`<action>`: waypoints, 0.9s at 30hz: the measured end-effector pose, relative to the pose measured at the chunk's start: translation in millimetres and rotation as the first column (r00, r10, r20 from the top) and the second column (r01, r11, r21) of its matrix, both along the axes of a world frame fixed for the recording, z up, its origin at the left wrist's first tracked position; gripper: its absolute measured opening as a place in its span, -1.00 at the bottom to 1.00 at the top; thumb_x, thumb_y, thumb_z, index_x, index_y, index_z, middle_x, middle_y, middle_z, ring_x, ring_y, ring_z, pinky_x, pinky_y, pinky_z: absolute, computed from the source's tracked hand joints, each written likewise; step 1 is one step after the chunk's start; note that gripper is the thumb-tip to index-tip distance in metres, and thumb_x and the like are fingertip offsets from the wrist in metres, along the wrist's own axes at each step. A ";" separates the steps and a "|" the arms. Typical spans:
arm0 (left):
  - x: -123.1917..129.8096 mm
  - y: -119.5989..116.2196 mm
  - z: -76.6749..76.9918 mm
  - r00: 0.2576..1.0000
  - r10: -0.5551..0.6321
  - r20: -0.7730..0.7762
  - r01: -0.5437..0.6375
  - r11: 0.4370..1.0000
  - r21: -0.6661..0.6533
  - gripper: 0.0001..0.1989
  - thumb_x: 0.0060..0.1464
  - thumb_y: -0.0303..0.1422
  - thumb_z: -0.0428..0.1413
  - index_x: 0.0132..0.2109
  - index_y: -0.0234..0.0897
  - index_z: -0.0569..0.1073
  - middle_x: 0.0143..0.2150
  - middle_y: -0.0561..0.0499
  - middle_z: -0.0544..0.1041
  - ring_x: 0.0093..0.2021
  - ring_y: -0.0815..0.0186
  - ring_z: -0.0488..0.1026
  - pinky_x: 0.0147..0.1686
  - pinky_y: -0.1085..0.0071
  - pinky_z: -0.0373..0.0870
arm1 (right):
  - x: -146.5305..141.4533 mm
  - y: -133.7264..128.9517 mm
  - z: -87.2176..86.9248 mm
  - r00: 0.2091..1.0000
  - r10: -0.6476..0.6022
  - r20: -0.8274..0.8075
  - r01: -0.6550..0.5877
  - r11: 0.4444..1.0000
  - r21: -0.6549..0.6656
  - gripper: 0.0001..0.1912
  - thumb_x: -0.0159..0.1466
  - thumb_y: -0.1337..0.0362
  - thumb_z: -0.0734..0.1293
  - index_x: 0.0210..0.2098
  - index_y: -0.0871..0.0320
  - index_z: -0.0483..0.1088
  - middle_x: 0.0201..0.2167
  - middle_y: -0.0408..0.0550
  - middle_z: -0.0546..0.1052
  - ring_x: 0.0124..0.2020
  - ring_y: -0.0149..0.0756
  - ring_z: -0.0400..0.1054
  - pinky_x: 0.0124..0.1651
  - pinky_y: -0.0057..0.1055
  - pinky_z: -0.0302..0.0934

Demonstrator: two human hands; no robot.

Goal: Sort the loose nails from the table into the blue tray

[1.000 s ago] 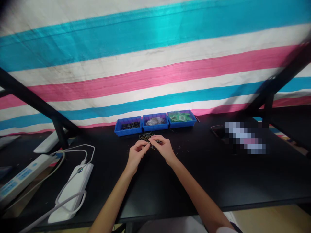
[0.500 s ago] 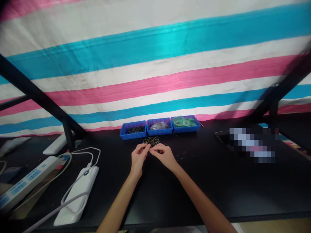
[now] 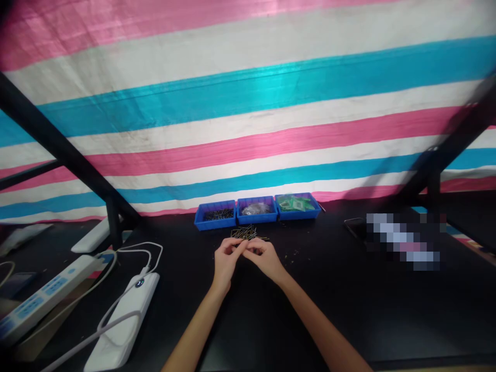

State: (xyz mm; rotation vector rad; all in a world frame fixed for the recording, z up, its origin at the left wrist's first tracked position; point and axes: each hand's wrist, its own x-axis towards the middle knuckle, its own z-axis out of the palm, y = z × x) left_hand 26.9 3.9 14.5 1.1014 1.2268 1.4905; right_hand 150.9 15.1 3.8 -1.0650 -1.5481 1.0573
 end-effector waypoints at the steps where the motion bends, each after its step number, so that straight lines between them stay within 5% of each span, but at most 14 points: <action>1: -0.5 0.3 -0.2 1.000 0.010 0.002 -0.010 1.000 -0.004 -0.77 -0.24 -0.26 0.27 -0.39 -0.31 0.53 -0.32 0.02 0.40 -0.48 0.47 0.28 -0.45 0.50 0.26 | 0.6 1.0 -1.5 1.000 -0.007 -0.027 0.007 1.000 -0.006 -0.79 0.04 0.11 0.36 -0.48 0.12 0.50 -0.49 -0.10 0.42 -0.50 -0.40 0.20 -0.43 -0.41 0.14; 11: 0.2 -1.1 6.8 0.999 0.030 0.033 -0.028 0.997 -0.074 -0.74 -0.23 -0.25 0.27 -0.41 -0.35 0.48 -0.35 0.04 0.40 -0.53 0.53 0.22 -0.52 0.54 0.18 | 4.3 -0.7 5.1 0.978 -0.052 -0.203 0.013 0.982 -0.187 -0.77 0.04 0.12 0.37 -0.40 0.15 0.46 -0.38 -0.08 0.50 -0.31 -0.32 0.37 -0.15 -0.32 0.24; 27: -1.0 -2.5 5.1 0.998 -0.047 0.035 0.052 0.989 -0.137 -0.67 -0.20 -0.19 0.24 -0.30 -0.35 0.49 -0.47 0.07 0.36 -0.62 0.57 0.10 -0.63 0.57 0.05 | 2.1 -0.9 4.4 0.969 -0.132 -0.210 0.089 0.976 -0.200 -0.74 0.03 0.10 0.37 -0.42 0.19 0.45 -0.44 -0.09 0.51 -0.39 -0.37 0.36 -0.25 -0.40 0.25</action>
